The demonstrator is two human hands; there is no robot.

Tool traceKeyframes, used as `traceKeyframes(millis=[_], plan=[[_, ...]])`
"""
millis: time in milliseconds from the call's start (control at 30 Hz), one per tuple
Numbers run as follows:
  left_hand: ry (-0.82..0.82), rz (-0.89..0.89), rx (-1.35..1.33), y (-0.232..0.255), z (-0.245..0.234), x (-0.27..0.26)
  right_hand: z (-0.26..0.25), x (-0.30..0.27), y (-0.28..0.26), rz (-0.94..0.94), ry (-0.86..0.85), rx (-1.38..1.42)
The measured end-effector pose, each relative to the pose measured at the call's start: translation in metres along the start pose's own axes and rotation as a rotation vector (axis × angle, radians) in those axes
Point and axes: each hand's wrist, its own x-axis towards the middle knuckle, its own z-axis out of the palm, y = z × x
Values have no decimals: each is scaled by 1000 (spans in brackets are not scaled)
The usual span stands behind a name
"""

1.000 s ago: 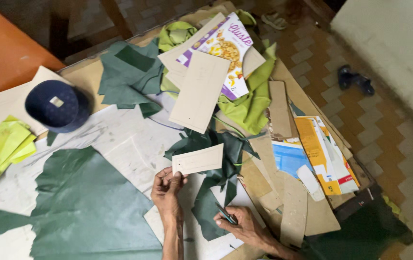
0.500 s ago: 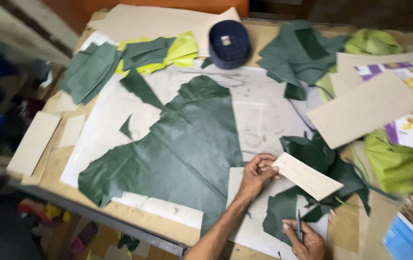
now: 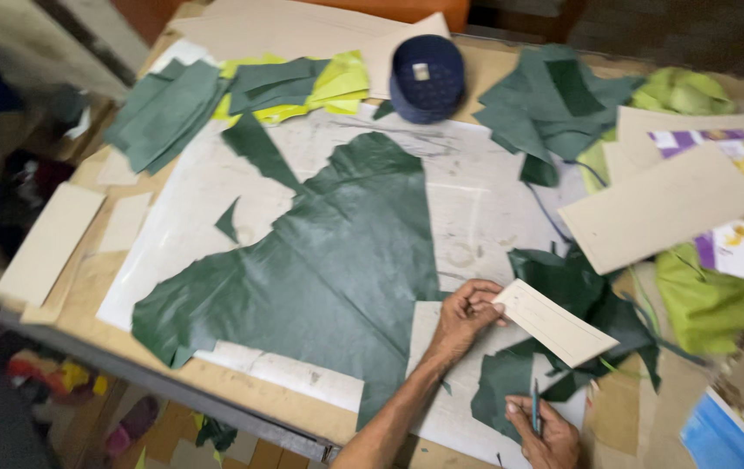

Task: The person places paper templates on a large green sheet of material and uses a utility knife to cut around the templates. The person repeatedly positions templates, cuts the material, and removes the cut pieces, accumulating a pile of cut shapes on the table.

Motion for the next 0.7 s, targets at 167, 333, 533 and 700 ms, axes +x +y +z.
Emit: traceKeyframes(millis=[167,333,533,700], plan=[[46,-9,61,20,6,-3,4,-51,-69,28,59,382],[7,-111,200,35,46,-2,-29,-54,-131,-273,377,474],[-158,94,629,29,87,62,-97,-9,-156,-326,471,611],[14,712,1131,-7,109,192,-133,38,-152,-471,386,1185]])
